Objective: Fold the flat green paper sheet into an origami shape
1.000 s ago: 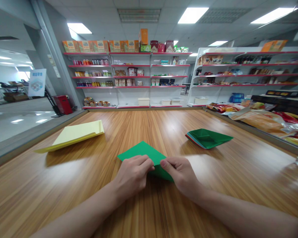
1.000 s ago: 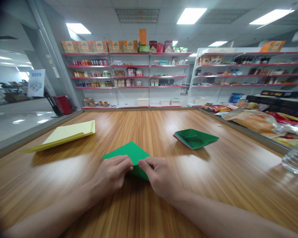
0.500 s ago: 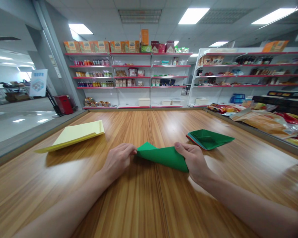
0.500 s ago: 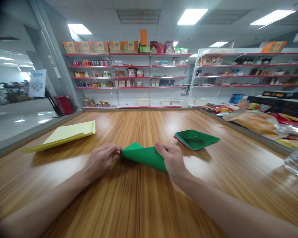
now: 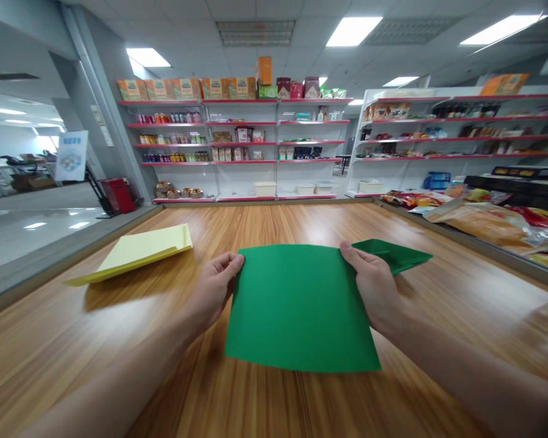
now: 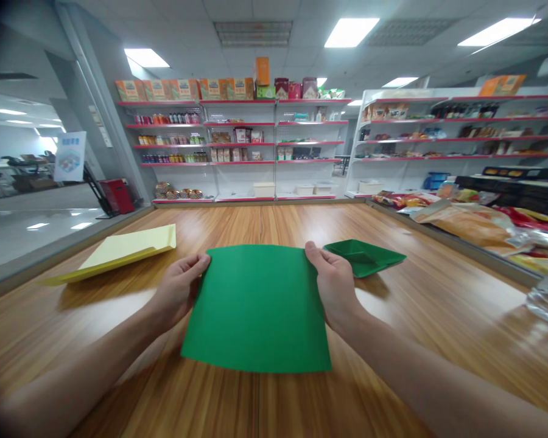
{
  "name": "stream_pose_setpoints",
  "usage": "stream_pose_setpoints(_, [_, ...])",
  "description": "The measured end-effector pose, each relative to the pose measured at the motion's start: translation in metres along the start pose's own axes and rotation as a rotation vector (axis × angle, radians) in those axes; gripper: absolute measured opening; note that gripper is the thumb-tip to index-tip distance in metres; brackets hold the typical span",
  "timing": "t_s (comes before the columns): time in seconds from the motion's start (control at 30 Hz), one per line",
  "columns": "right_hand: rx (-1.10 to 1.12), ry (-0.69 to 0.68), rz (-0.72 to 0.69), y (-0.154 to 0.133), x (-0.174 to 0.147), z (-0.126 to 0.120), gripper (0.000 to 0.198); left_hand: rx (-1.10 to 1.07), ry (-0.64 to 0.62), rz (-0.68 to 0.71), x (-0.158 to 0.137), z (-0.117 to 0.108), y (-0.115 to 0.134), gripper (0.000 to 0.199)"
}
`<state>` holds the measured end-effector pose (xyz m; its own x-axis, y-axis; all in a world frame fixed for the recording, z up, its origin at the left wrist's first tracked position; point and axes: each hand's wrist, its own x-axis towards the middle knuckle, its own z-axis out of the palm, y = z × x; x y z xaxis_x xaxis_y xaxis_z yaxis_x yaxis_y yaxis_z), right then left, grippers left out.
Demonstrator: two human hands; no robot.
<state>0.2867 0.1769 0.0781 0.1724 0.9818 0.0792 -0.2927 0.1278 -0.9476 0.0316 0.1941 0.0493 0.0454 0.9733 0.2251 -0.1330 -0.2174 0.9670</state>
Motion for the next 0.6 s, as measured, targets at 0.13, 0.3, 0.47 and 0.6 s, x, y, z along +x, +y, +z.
stream_pose_setpoints(0.13, [-0.182, -0.298, -0.013, 0.031, 0.013, -0.018, 0.04, 0.118, 0.048, -0.014, 0.006, -0.012, -0.014, 0.036])
stream_pose_setpoints(0.3, [-0.392, -0.781, 0.167, 0.037, 0.017, -0.029, 0.043, 0.319, 0.1, 0.086, 0.007, -0.018, -0.017, 0.027])
stream_pose_setpoints(0.47, [-0.508, -1.053, 0.266, 0.025, 0.0, -0.017, 0.044, 0.586, -0.089, 0.22, -0.01, 0.0, -0.012, 0.022])
stream_pose_setpoints(0.6, [-0.487, -0.916, 0.226, 0.033, -0.005, -0.014, 0.048, 0.824, -0.076, 0.259, -0.014, 0.002, -0.015, 0.025])
